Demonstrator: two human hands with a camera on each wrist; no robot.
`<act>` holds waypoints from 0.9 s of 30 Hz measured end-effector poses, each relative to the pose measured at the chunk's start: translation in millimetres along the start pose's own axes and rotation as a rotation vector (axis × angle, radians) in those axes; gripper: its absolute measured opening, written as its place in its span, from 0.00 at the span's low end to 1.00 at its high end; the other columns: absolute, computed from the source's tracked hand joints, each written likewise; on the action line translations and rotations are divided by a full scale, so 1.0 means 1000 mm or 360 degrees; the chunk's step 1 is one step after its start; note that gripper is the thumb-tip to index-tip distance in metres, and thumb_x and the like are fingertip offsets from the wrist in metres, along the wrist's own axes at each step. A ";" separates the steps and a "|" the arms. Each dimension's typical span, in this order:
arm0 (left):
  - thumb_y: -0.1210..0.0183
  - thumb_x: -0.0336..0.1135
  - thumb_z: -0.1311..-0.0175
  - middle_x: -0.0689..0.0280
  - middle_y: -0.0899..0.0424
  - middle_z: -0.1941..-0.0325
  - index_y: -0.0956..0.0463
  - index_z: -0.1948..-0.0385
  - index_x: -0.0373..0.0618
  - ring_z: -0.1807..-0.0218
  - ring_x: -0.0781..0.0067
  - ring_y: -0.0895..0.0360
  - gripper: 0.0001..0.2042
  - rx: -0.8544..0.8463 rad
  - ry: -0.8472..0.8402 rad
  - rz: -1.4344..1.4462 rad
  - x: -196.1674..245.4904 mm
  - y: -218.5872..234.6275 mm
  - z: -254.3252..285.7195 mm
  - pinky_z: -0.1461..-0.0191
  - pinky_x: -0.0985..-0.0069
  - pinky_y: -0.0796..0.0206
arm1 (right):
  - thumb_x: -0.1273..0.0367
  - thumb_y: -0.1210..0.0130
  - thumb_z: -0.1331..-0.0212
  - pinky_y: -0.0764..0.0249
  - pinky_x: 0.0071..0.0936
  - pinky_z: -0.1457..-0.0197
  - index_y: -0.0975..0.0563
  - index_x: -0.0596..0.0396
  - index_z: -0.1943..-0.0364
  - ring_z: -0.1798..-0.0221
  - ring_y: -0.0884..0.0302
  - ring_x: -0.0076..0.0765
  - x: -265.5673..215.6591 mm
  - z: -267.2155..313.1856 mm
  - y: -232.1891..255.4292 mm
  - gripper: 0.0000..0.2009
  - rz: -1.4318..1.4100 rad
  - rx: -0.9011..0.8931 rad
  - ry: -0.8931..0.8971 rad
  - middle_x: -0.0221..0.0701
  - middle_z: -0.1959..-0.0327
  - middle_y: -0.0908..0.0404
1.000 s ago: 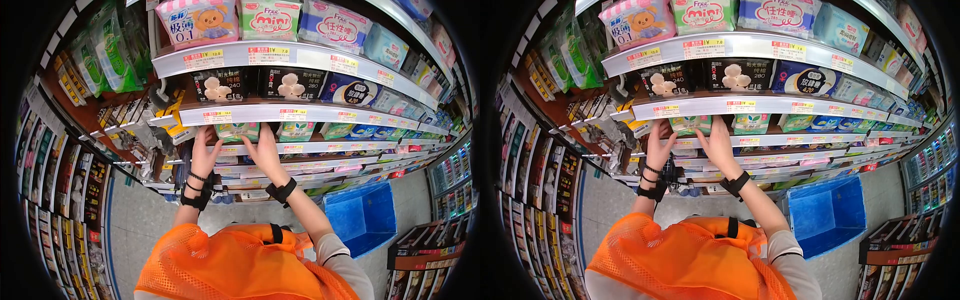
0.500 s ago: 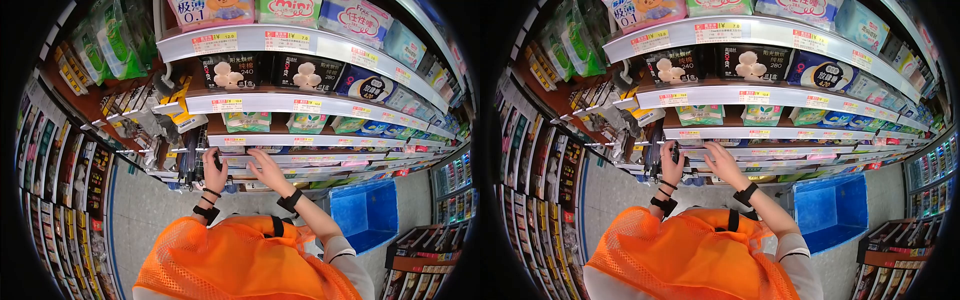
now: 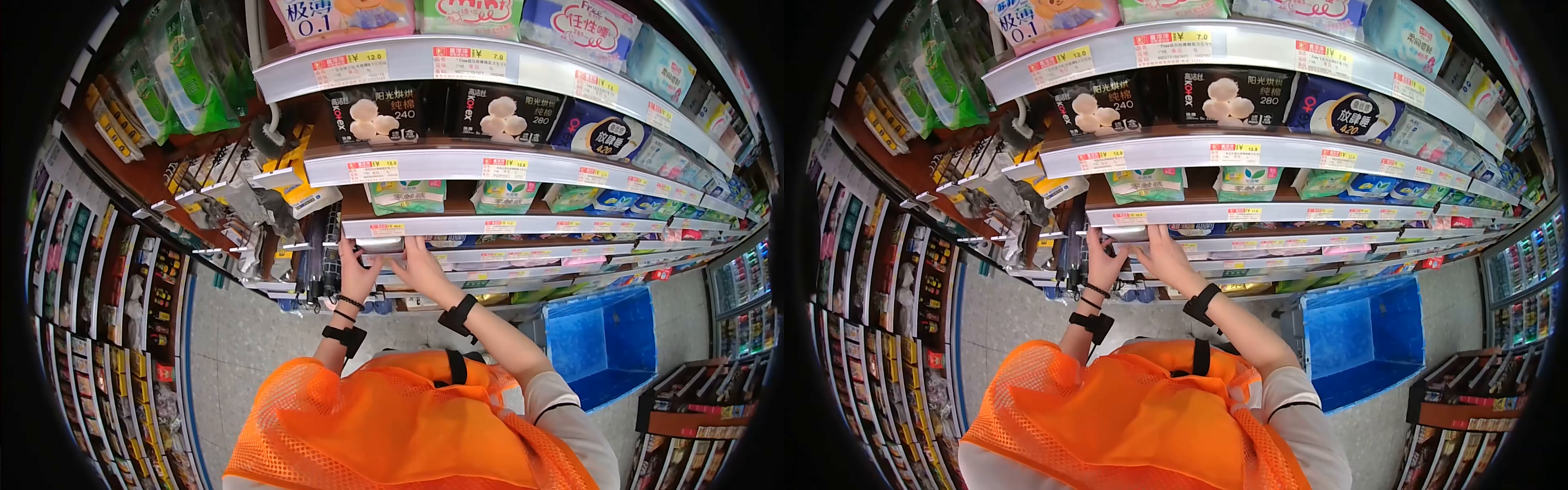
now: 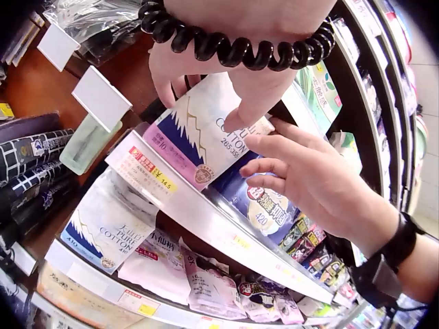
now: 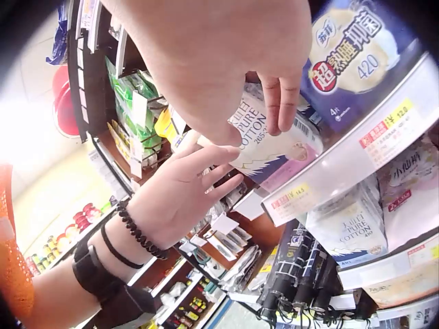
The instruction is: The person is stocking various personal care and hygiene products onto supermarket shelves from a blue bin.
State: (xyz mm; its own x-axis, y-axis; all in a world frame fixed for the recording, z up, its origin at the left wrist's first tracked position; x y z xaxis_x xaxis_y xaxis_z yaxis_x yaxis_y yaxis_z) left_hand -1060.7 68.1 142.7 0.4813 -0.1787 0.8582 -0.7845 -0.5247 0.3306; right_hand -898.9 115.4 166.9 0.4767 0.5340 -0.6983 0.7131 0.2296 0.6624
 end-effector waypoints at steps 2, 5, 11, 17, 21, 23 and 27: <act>0.32 0.27 0.51 0.50 0.36 0.43 0.55 0.30 0.35 0.42 0.58 0.31 0.47 -0.0064 0.0016 -0.0084 0.002 0.007 0.002 0.43 0.67 0.30 | 0.67 0.39 0.45 0.24 0.43 0.64 0.43 0.61 0.36 0.65 0.22 0.51 0.000 0.005 0.003 0.34 -0.0045 -0.0008 0.0017 0.49 0.46 0.34; 0.31 0.27 0.54 0.51 0.36 0.42 0.50 0.31 0.36 0.40 0.54 0.32 0.46 -0.0204 -0.0028 -0.0179 0.012 0.011 0.007 0.40 0.65 0.33 | 0.69 0.39 0.46 0.24 0.41 0.62 0.45 0.60 0.34 0.64 0.22 0.50 0.004 0.015 0.003 0.37 -0.0129 -0.0001 0.0054 0.48 0.46 0.36; 0.31 0.26 0.59 0.57 0.33 0.52 0.35 0.38 0.49 0.49 0.53 0.30 0.39 -0.0332 -0.0212 -0.0413 0.041 0.010 0.020 0.42 0.64 0.36 | 0.70 0.40 0.46 0.24 0.45 0.58 0.46 0.53 0.33 0.56 0.24 0.60 0.002 0.038 0.016 0.37 -0.0273 -0.0056 -0.0057 0.46 0.46 0.35; 0.27 0.30 0.59 0.59 0.31 0.53 0.30 0.42 0.46 0.50 0.57 0.28 0.35 -0.0555 -0.0232 -0.0297 0.093 0.001 0.028 0.45 0.66 0.32 | 0.64 0.34 0.49 0.31 0.39 0.38 0.38 0.55 0.36 0.37 0.33 0.53 -0.003 0.069 0.070 0.36 -0.0402 0.0034 -0.0069 0.44 0.39 0.36; 0.26 0.35 0.54 0.60 0.31 0.48 0.28 0.48 0.38 0.54 0.66 0.24 0.30 -0.0752 -0.0185 -0.0109 0.096 -0.034 0.039 0.52 0.73 0.27 | 0.58 0.33 0.46 0.30 0.35 0.39 0.36 0.62 0.38 0.37 0.31 0.43 0.027 0.096 0.102 0.35 -0.0586 -0.0072 -0.0189 0.44 0.39 0.31; 0.30 0.39 0.45 0.63 0.27 0.52 0.26 0.53 0.33 0.61 0.78 0.23 0.23 -0.0801 0.0377 0.0461 0.092 -0.063 0.053 0.61 0.82 0.28 | 0.59 0.35 0.43 0.29 0.32 0.40 0.35 0.62 0.39 0.39 0.29 0.38 0.042 0.113 0.116 0.33 -0.1013 -0.0129 -0.0539 0.42 0.40 0.30; 0.39 0.49 0.35 0.71 0.21 0.68 0.25 0.52 0.38 0.66 0.85 0.24 0.22 -0.1265 0.0888 0.0337 0.081 -0.127 0.065 0.66 0.87 0.33 | 0.58 0.40 0.36 0.27 0.23 0.47 0.33 0.63 0.41 0.48 0.25 0.28 0.068 0.146 0.147 0.27 -0.1266 0.0024 -0.0977 0.37 0.47 0.24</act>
Point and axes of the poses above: each hand's wrist, its own z-axis away from the middle knuckle, its own y-axis out of the back of the hand, x = y × z, the point moved 4 cm from there along -z, towards the middle knuckle
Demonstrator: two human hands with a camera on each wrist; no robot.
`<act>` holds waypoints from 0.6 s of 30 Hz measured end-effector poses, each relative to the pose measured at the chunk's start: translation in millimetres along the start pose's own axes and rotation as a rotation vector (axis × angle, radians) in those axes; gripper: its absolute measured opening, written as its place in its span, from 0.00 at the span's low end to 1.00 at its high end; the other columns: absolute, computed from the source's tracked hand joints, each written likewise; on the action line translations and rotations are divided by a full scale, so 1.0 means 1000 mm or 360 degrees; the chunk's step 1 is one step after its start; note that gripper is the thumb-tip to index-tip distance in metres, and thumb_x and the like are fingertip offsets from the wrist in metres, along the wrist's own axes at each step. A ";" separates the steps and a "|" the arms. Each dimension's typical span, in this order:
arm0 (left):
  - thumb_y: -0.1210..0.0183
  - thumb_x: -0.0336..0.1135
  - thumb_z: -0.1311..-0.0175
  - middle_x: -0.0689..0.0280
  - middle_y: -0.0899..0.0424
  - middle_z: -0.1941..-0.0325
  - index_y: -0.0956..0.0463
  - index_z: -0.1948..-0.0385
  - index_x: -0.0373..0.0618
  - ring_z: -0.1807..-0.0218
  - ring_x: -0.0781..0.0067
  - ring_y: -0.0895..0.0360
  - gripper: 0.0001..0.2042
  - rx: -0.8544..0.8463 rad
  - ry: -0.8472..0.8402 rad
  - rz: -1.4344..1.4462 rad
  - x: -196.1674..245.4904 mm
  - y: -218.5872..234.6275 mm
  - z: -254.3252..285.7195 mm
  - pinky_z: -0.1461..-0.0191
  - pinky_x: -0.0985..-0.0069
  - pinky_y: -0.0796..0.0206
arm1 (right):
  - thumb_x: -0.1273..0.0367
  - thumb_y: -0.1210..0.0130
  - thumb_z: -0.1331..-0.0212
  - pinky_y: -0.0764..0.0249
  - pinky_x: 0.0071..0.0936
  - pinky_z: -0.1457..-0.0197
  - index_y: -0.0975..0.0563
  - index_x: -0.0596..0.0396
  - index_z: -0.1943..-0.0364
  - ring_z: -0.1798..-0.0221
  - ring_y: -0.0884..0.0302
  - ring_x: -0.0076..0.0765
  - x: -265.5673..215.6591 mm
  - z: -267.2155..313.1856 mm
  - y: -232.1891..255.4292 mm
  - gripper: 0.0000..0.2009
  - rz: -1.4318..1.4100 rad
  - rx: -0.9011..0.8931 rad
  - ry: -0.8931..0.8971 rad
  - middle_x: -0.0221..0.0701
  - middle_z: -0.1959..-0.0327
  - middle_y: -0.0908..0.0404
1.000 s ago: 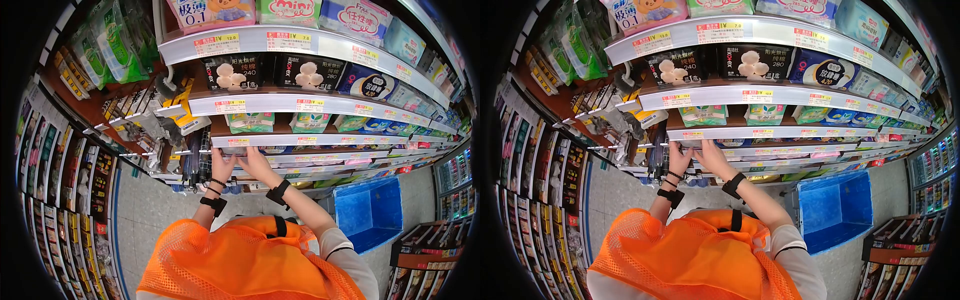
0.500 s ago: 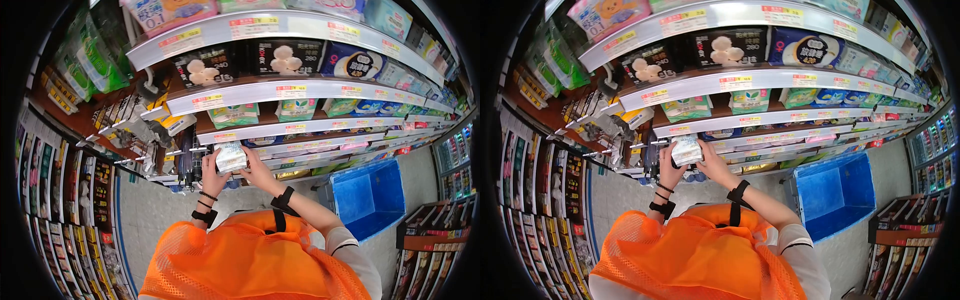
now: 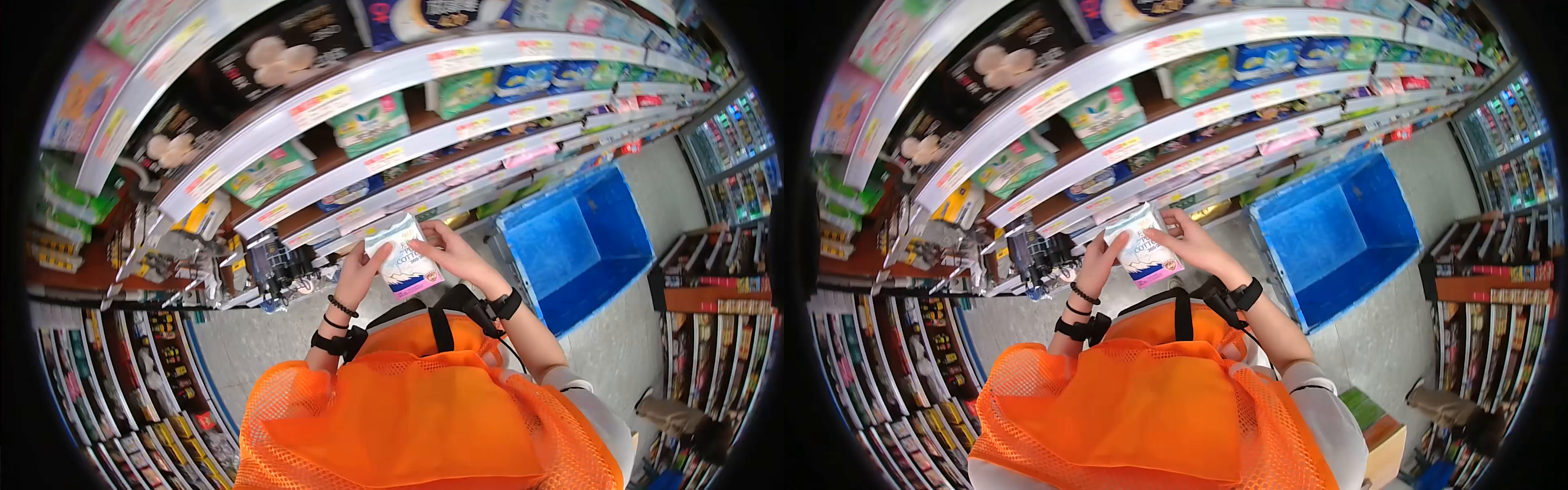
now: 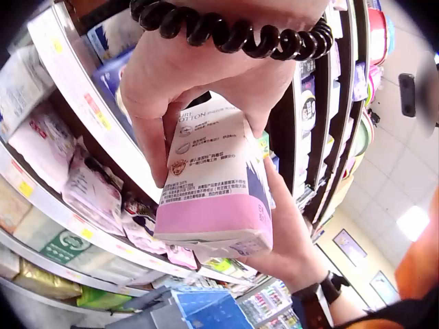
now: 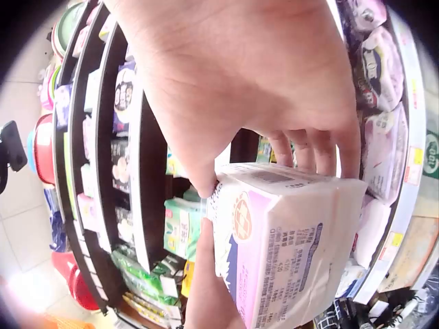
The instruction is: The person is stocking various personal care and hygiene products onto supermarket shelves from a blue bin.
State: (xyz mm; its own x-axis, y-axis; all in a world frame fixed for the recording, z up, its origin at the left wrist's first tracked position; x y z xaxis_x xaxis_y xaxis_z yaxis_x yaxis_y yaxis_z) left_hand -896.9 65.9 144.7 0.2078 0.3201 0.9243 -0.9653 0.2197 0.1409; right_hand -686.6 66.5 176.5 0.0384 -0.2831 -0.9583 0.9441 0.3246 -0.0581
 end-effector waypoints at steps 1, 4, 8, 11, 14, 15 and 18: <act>0.39 0.49 0.35 0.71 0.21 0.68 0.25 0.52 0.38 0.66 0.85 0.24 0.22 -0.0045 0.0011 -0.0014 0.010 -0.017 -0.005 0.66 0.87 0.33 | 0.58 0.41 0.36 0.27 0.23 0.48 0.33 0.63 0.41 0.49 0.25 0.28 0.006 0.003 0.014 0.27 -0.0023 0.0065 -0.0011 0.37 0.48 0.24; 0.39 0.52 0.36 0.68 0.19 0.57 0.28 0.47 0.38 0.62 0.82 0.23 0.26 -0.0224 0.0130 0.0345 0.032 -0.068 -0.022 0.60 0.83 0.30 | 0.56 0.42 0.36 0.27 0.23 0.47 0.35 0.63 0.38 0.46 0.26 0.30 0.021 0.017 0.057 0.30 -0.0091 0.0214 -0.0107 0.38 0.46 0.25; 0.40 0.56 0.37 0.65 0.21 0.50 0.30 0.44 0.43 0.51 0.75 0.23 0.29 -0.0456 0.0492 0.0414 0.032 -0.142 -0.051 0.49 0.73 0.30 | 0.50 0.42 0.38 0.26 0.25 0.45 0.42 0.61 0.32 0.42 0.27 0.36 0.040 0.052 0.125 0.39 -0.0024 0.0293 -0.0169 0.45 0.41 0.29; 0.40 0.57 0.38 0.66 0.22 0.50 0.31 0.43 0.44 0.50 0.72 0.23 0.30 -0.0675 0.0725 0.0611 0.033 -0.210 -0.064 0.48 0.72 0.30 | 0.49 0.40 0.41 0.25 0.27 0.46 0.43 0.61 0.32 0.42 0.27 0.36 0.045 0.095 0.175 0.41 -0.0100 0.0330 -0.0466 0.46 0.41 0.29; 0.42 0.47 0.33 0.65 0.22 0.49 0.32 0.43 0.45 0.49 0.72 0.23 0.22 -0.0832 0.0844 0.0905 0.015 -0.292 -0.082 0.47 0.72 0.30 | 0.47 0.38 0.45 0.22 0.28 0.49 0.43 0.64 0.32 0.44 0.25 0.37 0.077 0.123 0.223 0.45 -0.0246 0.0608 -0.0551 0.46 0.42 0.28; 0.42 0.43 0.33 0.65 0.22 0.49 0.32 0.43 0.44 0.49 0.71 0.23 0.20 -0.0852 0.0899 0.1010 -0.002 -0.320 -0.091 0.47 0.71 0.30 | 0.46 0.37 0.47 0.21 0.28 0.51 0.43 0.67 0.33 0.45 0.24 0.38 0.095 0.130 0.242 0.47 -0.0285 0.0801 -0.0563 0.47 0.43 0.27; 0.48 0.29 0.31 0.64 0.25 0.46 0.31 0.45 0.44 0.43 0.72 0.26 0.14 -0.1282 0.0511 0.0604 -0.024 -0.390 -0.111 0.40 0.70 0.32 | 0.44 0.38 0.47 0.22 0.29 0.52 0.39 0.66 0.36 0.50 0.21 0.34 0.127 0.145 0.295 0.45 -0.0508 0.1023 -0.0785 0.42 0.49 0.22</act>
Point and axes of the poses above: each hand's wrist, its own z-axis away from the middle knuckle, its own y-axis out of the back of the hand, x = y × z, the point moved 4 cm from there along -z, towards the middle knuckle
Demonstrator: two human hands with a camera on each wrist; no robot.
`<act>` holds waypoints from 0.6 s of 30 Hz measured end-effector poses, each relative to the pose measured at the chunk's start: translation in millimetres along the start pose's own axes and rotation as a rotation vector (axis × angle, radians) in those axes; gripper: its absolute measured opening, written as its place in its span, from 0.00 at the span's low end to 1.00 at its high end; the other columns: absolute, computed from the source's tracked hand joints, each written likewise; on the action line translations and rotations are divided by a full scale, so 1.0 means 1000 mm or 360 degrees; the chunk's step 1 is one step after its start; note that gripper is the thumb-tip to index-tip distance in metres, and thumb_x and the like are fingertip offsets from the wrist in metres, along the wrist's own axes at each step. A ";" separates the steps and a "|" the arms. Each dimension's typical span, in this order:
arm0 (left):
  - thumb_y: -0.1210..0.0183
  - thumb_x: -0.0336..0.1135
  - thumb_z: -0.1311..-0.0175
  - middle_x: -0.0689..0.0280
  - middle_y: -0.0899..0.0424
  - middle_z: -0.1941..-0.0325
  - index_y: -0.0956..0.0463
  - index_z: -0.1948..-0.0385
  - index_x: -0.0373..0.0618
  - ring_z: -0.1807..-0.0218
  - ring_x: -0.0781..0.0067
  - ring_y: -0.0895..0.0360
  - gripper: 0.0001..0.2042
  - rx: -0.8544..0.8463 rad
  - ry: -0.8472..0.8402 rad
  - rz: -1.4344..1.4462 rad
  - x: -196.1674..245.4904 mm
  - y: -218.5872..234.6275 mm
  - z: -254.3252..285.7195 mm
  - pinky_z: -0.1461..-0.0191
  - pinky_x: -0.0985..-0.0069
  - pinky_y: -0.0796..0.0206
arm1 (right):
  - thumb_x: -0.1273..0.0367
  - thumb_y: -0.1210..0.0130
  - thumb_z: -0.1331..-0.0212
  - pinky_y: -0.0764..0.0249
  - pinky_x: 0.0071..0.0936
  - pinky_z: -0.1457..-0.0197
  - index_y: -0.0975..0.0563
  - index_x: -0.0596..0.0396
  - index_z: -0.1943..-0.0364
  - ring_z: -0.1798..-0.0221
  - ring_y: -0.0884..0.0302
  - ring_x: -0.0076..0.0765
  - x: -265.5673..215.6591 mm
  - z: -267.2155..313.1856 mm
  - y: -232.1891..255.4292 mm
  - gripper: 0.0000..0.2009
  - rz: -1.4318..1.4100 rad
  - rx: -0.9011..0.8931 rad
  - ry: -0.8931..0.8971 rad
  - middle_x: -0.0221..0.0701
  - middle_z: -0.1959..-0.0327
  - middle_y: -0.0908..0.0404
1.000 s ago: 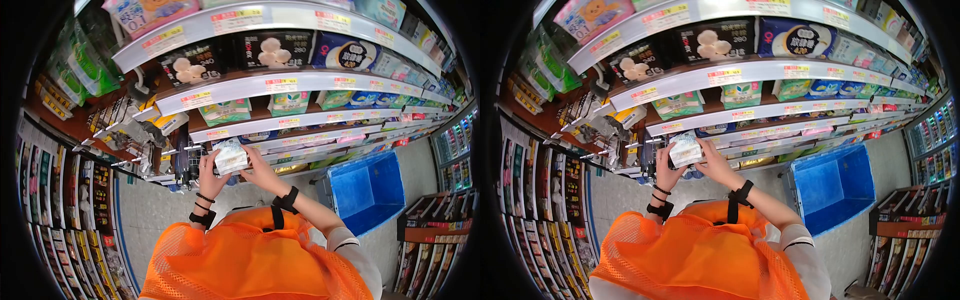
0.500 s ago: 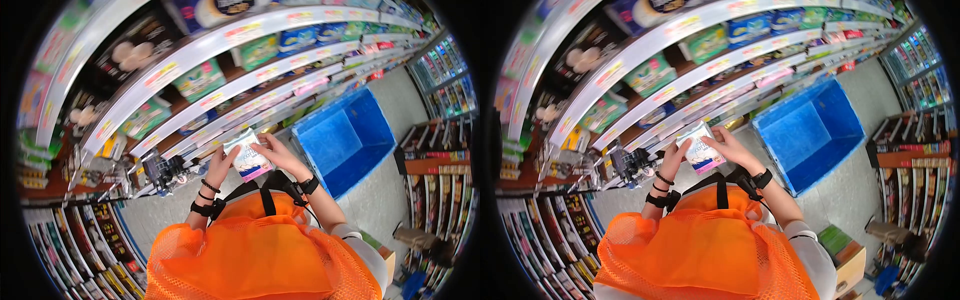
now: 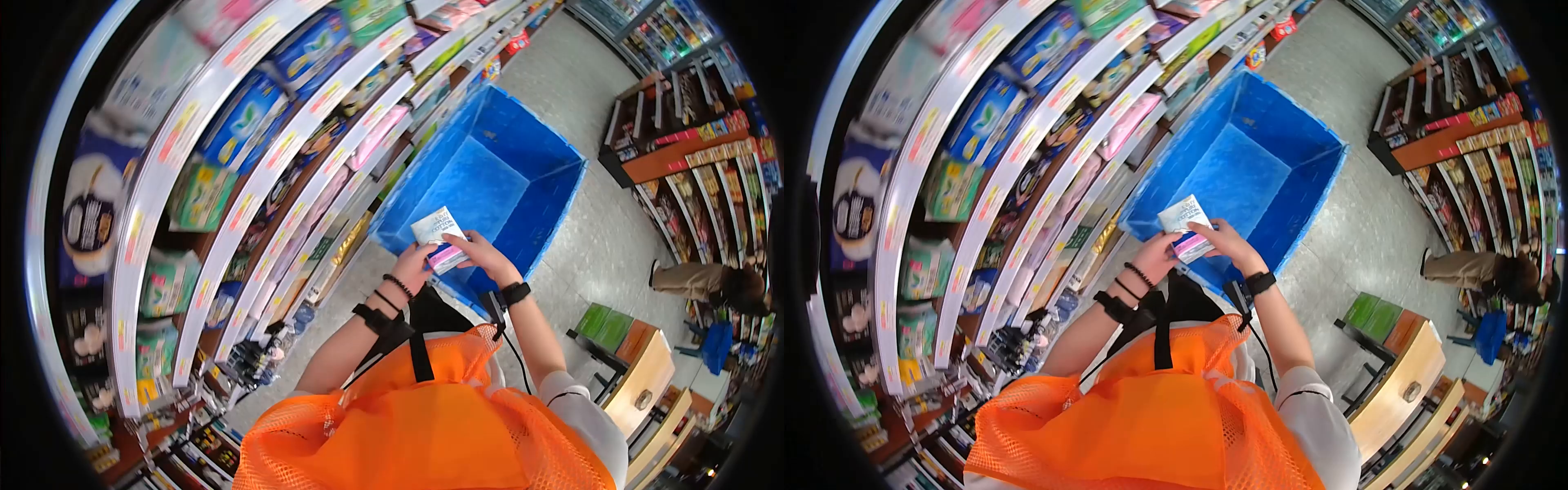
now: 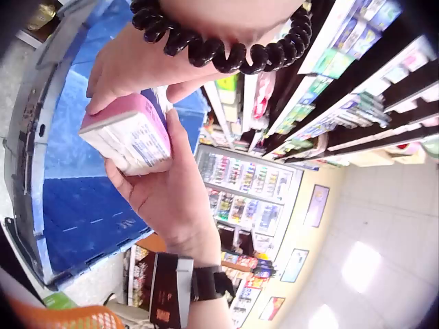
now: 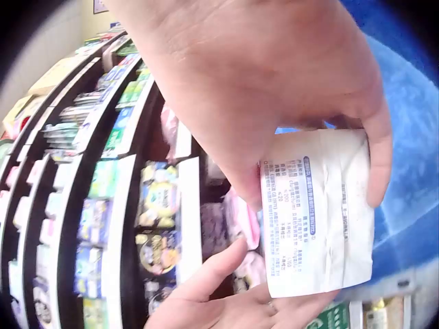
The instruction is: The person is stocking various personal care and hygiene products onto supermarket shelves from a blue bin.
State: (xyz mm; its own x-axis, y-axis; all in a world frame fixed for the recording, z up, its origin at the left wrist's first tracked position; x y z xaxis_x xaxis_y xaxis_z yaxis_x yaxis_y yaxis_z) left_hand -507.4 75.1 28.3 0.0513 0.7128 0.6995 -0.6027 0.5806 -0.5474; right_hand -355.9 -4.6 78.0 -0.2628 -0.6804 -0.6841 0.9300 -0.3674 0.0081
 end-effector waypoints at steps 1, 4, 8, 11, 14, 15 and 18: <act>0.45 0.31 0.33 0.66 0.25 0.48 0.31 0.47 0.46 0.45 0.72 0.25 0.14 -0.0057 -0.0018 -0.0264 -0.004 -0.004 -0.024 0.41 0.68 0.33 | 0.44 0.38 0.47 0.22 0.28 0.51 0.38 0.64 0.36 0.50 0.22 0.32 0.007 -0.017 0.016 0.44 -0.0020 0.0025 -0.0101 0.39 0.49 0.22; 0.42 0.38 0.38 0.68 0.20 0.53 0.26 0.51 0.51 0.49 0.71 0.24 0.14 0.0426 0.0539 0.0277 -0.025 -0.017 -0.074 0.41 0.64 0.39 | 0.44 0.39 0.47 0.22 0.27 0.52 0.34 0.63 0.38 0.52 0.20 0.30 0.029 -0.070 0.045 0.41 0.0030 0.0098 -0.0174 0.35 0.52 0.20; 0.42 0.44 0.40 0.69 0.19 0.53 0.25 0.53 0.52 0.47 0.71 0.26 0.15 0.0658 0.0684 0.0268 -0.057 0.005 -0.118 0.37 0.60 0.46 | 0.43 0.36 0.51 0.22 0.29 0.54 0.28 0.62 0.43 0.50 0.21 0.31 0.081 -0.153 0.044 0.40 -0.0153 0.0004 -0.0269 0.34 0.52 0.20; 0.42 0.46 0.40 0.68 0.21 0.49 0.25 0.52 0.52 0.43 0.71 0.29 0.16 0.0760 0.0692 0.0265 -0.058 0.011 -0.112 0.34 0.59 0.51 | 0.47 0.32 0.55 0.21 0.38 0.49 0.31 0.64 0.40 0.46 0.22 0.41 0.117 -0.197 0.034 0.42 -0.0062 -0.0002 -0.0375 0.42 0.47 0.22; 0.43 0.44 0.37 0.66 0.28 0.40 0.29 0.46 0.45 0.34 0.70 0.37 0.20 0.0745 0.0558 0.0098 -0.025 0.002 -0.085 0.28 0.58 0.54 | 0.49 0.29 0.58 0.20 0.38 0.49 0.32 0.63 0.38 0.43 0.24 0.43 0.168 -0.252 0.026 0.44 0.0022 0.0059 -0.0410 0.44 0.44 0.24; 0.43 0.42 0.36 0.64 0.28 0.39 0.30 0.43 0.43 0.31 0.69 0.39 0.22 0.0753 0.0464 0.0072 -0.015 -0.001 -0.074 0.28 0.58 0.53 | 0.49 0.28 0.59 0.19 0.38 0.49 0.31 0.62 0.38 0.42 0.24 0.43 0.175 -0.262 0.023 0.45 0.0132 0.0062 -0.0400 0.44 0.43 0.24; 0.43 0.41 0.35 0.62 0.30 0.37 0.36 0.36 0.43 0.26 0.66 0.45 0.27 0.0629 0.0389 0.0011 0.014 -0.001 -0.047 0.27 0.59 0.50 | 0.50 0.27 0.60 0.20 0.35 0.54 0.30 0.60 0.38 0.47 0.21 0.39 0.178 -0.280 0.014 0.44 0.0085 -0.0021 -0.0319 0.41 0.46 0.22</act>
State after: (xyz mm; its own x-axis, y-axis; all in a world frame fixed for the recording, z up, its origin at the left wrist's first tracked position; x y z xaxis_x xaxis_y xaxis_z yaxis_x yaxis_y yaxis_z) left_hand -468.5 102.9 16.6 0.2036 0.8156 0.5416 -0.8585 0.4147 -0.3017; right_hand -318.0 47.0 -247.9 -0.2574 -0.8118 -0.5242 0.9470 -0.3199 0.0304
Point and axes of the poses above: each hand's wrist, its own z-axis away from the middle knuckle, its own y-axis out of the back of the hand, x = y × z, the point moved 4 cm from there along -z, towards the middle knuckle
